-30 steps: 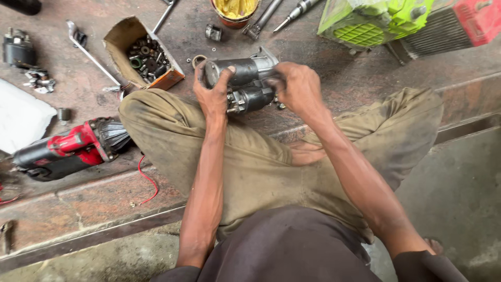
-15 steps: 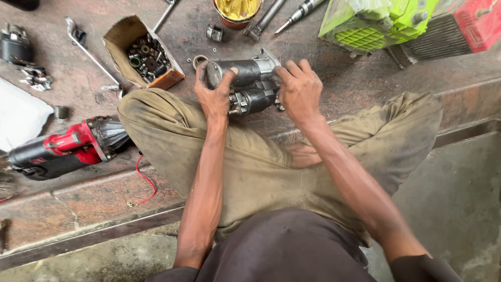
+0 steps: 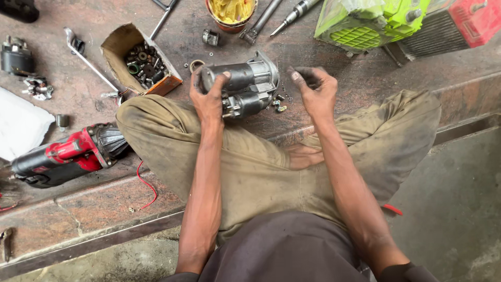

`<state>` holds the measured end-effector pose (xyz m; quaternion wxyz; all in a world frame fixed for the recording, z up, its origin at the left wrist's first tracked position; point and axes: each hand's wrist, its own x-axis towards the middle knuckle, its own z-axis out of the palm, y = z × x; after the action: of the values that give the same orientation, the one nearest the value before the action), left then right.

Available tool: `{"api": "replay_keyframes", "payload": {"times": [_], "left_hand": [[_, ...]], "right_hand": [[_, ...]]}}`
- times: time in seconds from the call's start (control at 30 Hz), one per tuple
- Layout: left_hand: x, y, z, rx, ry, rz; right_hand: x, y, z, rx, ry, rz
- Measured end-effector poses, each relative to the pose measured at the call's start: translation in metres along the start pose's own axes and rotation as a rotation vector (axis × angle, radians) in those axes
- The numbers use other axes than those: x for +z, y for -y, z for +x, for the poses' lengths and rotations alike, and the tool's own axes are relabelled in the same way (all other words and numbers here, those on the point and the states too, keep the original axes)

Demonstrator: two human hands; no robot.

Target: The person sits on the floor of a repair shop and works on a starter motor held on their lap, prying at its housing and manipulating its components by hand. They turn the unit over and handle small parts from a nearby box while another worker scrubs parts on the floor beside them.

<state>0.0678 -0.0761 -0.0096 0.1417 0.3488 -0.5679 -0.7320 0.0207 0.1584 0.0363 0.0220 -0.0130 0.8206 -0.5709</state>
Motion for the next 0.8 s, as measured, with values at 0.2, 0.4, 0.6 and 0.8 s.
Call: {"api": "replay_keyframes", "payload": {"times": [0.2, 0.4, 0.6, 0.8], "left_hand": [[-0.003, -0.007, 0.005, -0.237, -0.007, -0.156], [-0.003, -0.009, 0.004, -0.155, 0.033, -0.115], [-0.004, -0.009, 0.0, -0.23, -0.014, -0.078], [-0.005, -0.003, 0.002, -0.053, 0.007, 0.095]], "right_hand": [[0.033, -0.001, 0.006, -0.154, -0.038, -0.288], [0.045, 0.019, -0.012, -0.248, -0.042, -0.412], [0.044, 0.016, 0.014, -0.504, -0.004, -0.471], [0.022, -0.021, -0.007, -0.345, -0.029, -0.283]]}}
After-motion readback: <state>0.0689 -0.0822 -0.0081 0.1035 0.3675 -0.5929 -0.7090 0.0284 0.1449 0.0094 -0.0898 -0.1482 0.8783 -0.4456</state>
